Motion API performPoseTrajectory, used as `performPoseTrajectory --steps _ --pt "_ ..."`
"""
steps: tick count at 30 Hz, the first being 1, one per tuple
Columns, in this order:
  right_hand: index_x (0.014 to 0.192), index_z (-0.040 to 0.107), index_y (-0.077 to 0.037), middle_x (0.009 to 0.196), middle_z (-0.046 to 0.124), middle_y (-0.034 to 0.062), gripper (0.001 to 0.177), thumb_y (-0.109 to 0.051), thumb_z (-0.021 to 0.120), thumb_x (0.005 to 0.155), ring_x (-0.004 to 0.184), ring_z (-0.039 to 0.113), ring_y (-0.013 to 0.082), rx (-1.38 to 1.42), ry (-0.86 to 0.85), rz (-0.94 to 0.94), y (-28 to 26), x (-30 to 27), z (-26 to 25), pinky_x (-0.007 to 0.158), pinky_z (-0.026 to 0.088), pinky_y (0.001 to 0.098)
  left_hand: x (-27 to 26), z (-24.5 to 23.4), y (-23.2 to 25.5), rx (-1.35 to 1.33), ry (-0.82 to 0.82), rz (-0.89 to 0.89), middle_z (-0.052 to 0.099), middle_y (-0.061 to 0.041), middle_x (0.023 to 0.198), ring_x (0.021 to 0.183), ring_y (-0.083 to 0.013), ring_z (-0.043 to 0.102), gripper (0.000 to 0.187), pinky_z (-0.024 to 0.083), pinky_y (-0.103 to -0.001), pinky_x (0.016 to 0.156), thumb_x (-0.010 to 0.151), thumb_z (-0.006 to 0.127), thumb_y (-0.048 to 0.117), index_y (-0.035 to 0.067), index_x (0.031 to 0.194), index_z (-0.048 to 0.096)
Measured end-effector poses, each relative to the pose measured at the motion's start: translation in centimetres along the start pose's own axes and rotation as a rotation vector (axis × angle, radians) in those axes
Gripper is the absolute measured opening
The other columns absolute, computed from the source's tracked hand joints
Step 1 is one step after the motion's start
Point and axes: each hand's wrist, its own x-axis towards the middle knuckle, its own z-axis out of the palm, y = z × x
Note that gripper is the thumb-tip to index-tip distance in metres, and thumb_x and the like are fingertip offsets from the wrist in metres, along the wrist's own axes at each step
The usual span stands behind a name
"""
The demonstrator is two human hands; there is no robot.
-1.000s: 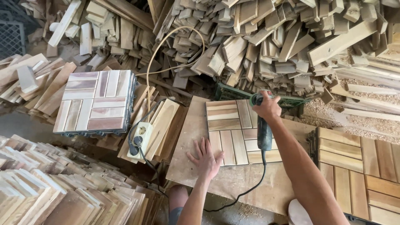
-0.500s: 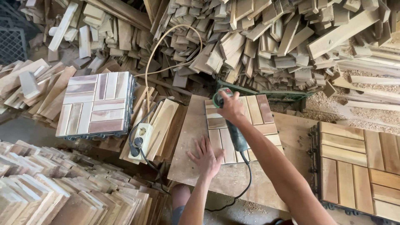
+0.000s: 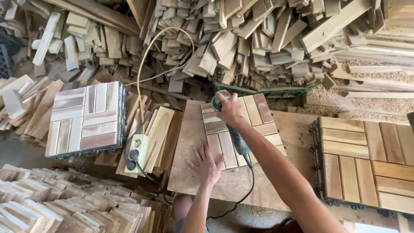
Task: Using a handheld orbital sander to smooth the surface of decorative wooden tiles on a workbench.
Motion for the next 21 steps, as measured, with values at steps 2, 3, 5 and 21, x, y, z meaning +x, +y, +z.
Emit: performPoseTrajectory --steps 2,3,5,21 --pt "0.141 0.039 -0.044 0.133 0.037 0.0183 0.076 -0.033 0.079 0.078 0.101 0.071 0.0503 0.013 0.017 0.029 1.7 0.1 -0.8 0.085 0.061 0.0557 -0.2 -0.1 0.1 0.003 -0.023 -0.003 0.008 -0.014 0.17 0.156 -0.0412 -0.008 0.091 -0.01 -0.08 0.108 0.093 0.044 0.067 0.011 0.16 0.019" --pt "0.142 0.04 -0.043 0.133 0.038 0.0182 0.075 -0.033 0.078 0.079 0.103 0.07 0.0507 0.027 0.036 0.054 2.5 0.2 -1.3 0.087 0.061 0.0548 -0.2 -0.3 0.2 0.007 -0.041 -0.007 0.006 -0.014 0.17 0.156 -0.0411 -0.01 0.091 -0.012 -0.079 0.108 0.094 0.041 0.068 0.011 0.16 0.017" --pt "0.142 0.039 -0.044 0.133 0.037 0.0185 0.074 -0.035 0.078 0.079 0.102 0.07 0.0506 0.006 0.04 0.09 4.8 1.1 -1.5 0.086 0.061 0.0553 -0.1 -0.7 0.5 0.023 -0.051 -0.006 0.004 -0.014 0.17 0.156 -0.0415 -0.01 0.09 -0.01 -0.08 0.108 0.094 0.042 0.067 0.011 0.16 0.017" --pt "0.146 0.04 -0.043 0.138 0.035 0.0238 0.074 -0.037 0.075 0.08 0.104 0.069 0.0521 0.074 0.099 0.301 17.9 1.5 -3.8 0.088 0.057 0.0583 -0.1 0.2 -0.2 0.06 -0.042 0.0 0.003 -0.012 0.171 0.156 -0.0409 -0.01 0.087 -0.006 -0.08 0.109 0.096 0.041 0.066 0.011 0.159 0.019"
